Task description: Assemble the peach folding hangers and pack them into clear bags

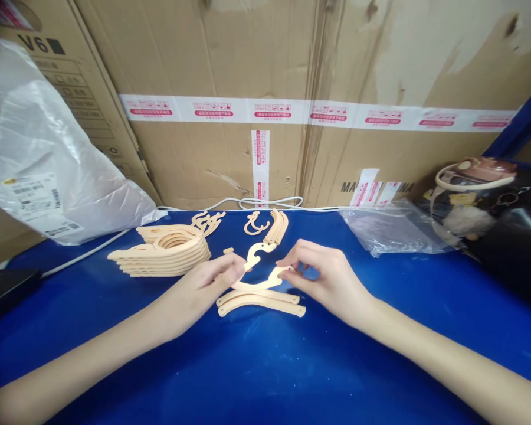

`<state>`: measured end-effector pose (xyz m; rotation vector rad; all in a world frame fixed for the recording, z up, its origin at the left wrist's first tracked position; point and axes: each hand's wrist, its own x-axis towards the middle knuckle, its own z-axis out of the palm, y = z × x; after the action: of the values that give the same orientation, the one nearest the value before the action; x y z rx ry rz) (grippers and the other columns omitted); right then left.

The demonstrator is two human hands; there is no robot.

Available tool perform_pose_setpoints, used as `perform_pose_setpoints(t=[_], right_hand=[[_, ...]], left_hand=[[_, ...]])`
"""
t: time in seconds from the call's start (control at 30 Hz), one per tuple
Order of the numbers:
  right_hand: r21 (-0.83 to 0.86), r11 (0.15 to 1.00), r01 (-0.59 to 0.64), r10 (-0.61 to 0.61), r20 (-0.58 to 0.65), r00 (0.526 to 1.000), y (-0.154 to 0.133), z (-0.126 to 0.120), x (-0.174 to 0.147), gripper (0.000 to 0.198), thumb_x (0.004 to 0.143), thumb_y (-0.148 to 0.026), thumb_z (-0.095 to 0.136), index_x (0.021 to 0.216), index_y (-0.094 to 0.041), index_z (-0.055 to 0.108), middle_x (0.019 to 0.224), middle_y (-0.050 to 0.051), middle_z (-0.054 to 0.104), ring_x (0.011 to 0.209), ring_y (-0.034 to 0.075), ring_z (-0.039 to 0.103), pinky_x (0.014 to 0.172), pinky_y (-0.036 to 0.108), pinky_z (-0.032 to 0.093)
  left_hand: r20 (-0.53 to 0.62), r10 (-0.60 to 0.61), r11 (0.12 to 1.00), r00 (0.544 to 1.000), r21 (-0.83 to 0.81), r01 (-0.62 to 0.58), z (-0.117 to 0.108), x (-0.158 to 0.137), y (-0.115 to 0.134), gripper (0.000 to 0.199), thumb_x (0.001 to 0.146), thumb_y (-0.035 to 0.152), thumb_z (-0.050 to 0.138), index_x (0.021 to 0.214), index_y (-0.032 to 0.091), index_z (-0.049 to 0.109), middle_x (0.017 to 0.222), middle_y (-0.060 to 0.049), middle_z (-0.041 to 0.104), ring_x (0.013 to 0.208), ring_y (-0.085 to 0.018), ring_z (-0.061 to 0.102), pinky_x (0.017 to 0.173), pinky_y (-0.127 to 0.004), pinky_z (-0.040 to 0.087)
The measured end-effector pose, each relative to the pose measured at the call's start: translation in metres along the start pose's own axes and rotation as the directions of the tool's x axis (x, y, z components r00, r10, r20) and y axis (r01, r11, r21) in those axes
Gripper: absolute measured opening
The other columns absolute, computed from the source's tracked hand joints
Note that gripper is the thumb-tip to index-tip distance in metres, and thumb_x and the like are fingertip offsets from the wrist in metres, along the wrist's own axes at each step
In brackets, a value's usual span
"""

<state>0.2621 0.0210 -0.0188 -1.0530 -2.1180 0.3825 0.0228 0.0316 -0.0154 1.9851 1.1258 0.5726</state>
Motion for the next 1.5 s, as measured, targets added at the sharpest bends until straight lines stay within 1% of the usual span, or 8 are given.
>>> perform_pose_setpoints(t=[0.2, 0.33, 0.53, 0.67, 0.97, 1.1, 1.23, 1.5], right_hand=[[-0.167, 0.972, 0.167, -0.173, -0.023, 0.985, -0.014, 0.007, -0.008, 0.009, 0.092, -0.022, 0.054, 0.092, -0.025, 0.062, 0.093, 0.005, 0.066, 0.084, 0.019, 0.063, 0.071, 0.031, 0.051], [-0.269, 0.939, 0.216, -0.235, -0.041, 0.971, -0.014, 0.006, -0.006, 0.01, 0.092, -0.02, 0.054, 0.094, -0.025, 0.061, 0.093, 0.006, 0.062, 0.084, 0.019, 0.06, 0.071, 0.033, 0.05], [-0.173, 0.948, 0.268, -0.244, 0.149, 0.958, -0.007, 0.005, -0.003, 0.021, 0.095, -0.018, 0.045, 0.106, -0.027, 0.06, 0.117, 0.009, 0.055, 0.107, 0.022, 0.054, 0.086, 0.039, 0.05], [0.037, 0.987, 0.159, -0.163, 0.259, 0.952, -0.002, 0.003, -0.001, 0.025, 0.097, -0.021, 0.042, 0.113, -0.029, 0.06, 0.114, 0.006, 0.059, 0.106, 0.018, 0.058, 0.088, 0.033, 0.05], [0.042, 0.999, -0.017, 0.012, 0.12, 0.993, 0.0, 0.002, 0.002, 0.02, 0.09, -0.033, 0.058, 0.107, -0.026, 0.066, 0.092, 0.003, 0.069, 0.084, 0.018, 0.065, 0.074, 0.031, 0.052], [0.053, 0.997, -0.053, 0.047, 0.105, 0.993, 0.0, 0.005, 0.003, 0.018, 0.089, -0.034, 0.058, 0.099, -0.025, 0.069, 0.086, 0.003, 0.069, 0.079, 0.017, 0.064, 0.07, 0.03, 0.051], [0.128, 0.97, -0.208, 0.199, 0.077, 0.977, 0.01, 0.002, 0.007, 0.023, 0.087, -0.041, 0.06, 0.097, -0.023, 0.071, 0.096, 0.005, 0.072, 0.088, 0.022, 0.065, 0.076, 0.035, 0.051], [0.211, 0.89, -0.405, 0.364, 0.21, 0.907, 0.044, -0.001, 0.012, 0.034, 0.08, -0.05, 0.064, 0.096, -0.021, 0.074, 0.097, 0.005, 0.074, 0.086, 0.024, 0.068, 0.078, 0.038, 0.052]], left_hand=[[0.051, 0.095, 0.958, 0.994, 0.267, -0.105, 0.004, -0.007, 0.009, 0.037, 0.094, 0.051, 0.042, 0.074, 0.021, 0.048, 0.067, 0.003, 0.052, 0.067, -0.016, 0.049, 0.06, -0.026, 0.03], [0.08, 0.143, 0.947, 0.986, 0.28, -0.16, 0.004, -0.006, 0.012, 0.04, 0.098, 0.042, 0.037, 0.065, 0.019, 0.038, 0.063, 0.004, 0.046, 0.066, -0.015, 0.046, 0.059, -0.026, 0.028], [0.112, 0.15, 0.95, 0.982, 0.26, -0.175, 0.003, -0.006, 0.008, 0.04, 0.097, 0.042, 0.039, 0.066, 0.019, 0.043, 0.063, 0.004, 0.046, 0.065, -0.014, 0.045, 0.06, -0.026, 0.029], [0.154, 0.154, 0.948, 0.976, 0.257, -0.19, 0.001, -0.006, 0.003, 0.036, 0.098, 0.039, 0.04, 0.072, 0.02, 0.057, 0.065, 0.003, 0.053, 0.07, -0.015, 0.05, 0.063, -0.026, 0.032], [0.123, 0.135, 0.938, 0.983, 0.305, -0.166, -0.006, 0.0, 0.001, 0.03, 0.095, 0.038, 0.044, 0.08, 0.021, 0.065, 0.073, 0.002, 0.063, 0.075, -0.017, 0.055, 0.067, -0.027, 0.036], [0.077, 0.17, 0.936, 0.983, 0.301, -0.185, -0.001, -0.002, -0.001, 0.024, 0.095, 0.036, 0.046, 0.087, 0.023, 0.065, 0.077, 0.003, 0.066, 0.077, -0.017, 0.057, 0.083, -0.032, 0.04], [-0.057, 0.338, 0.834, 0.94, 0.48, -0.271, -0.001, 0.0, -0.008, 0.022, 0.095, 0.029, 0.046, 0.111, 0.02, 0.058, 0.104, -0.003, 0.064, 0.095, -0.021, 0.055, 0.087, -0.035, 0.042], [0.082, 0.365, 0.699, 0.927, 0.633, -0.331, 0.0, 0.006, -0.021, 0.048, 0.097, 0.048, 0.038, 0.13, 0.015, 0.051, 0.131, -0.011, 0.054, 0.12, -0.028, 0.047, 0.097, -0.043, 0.042]])
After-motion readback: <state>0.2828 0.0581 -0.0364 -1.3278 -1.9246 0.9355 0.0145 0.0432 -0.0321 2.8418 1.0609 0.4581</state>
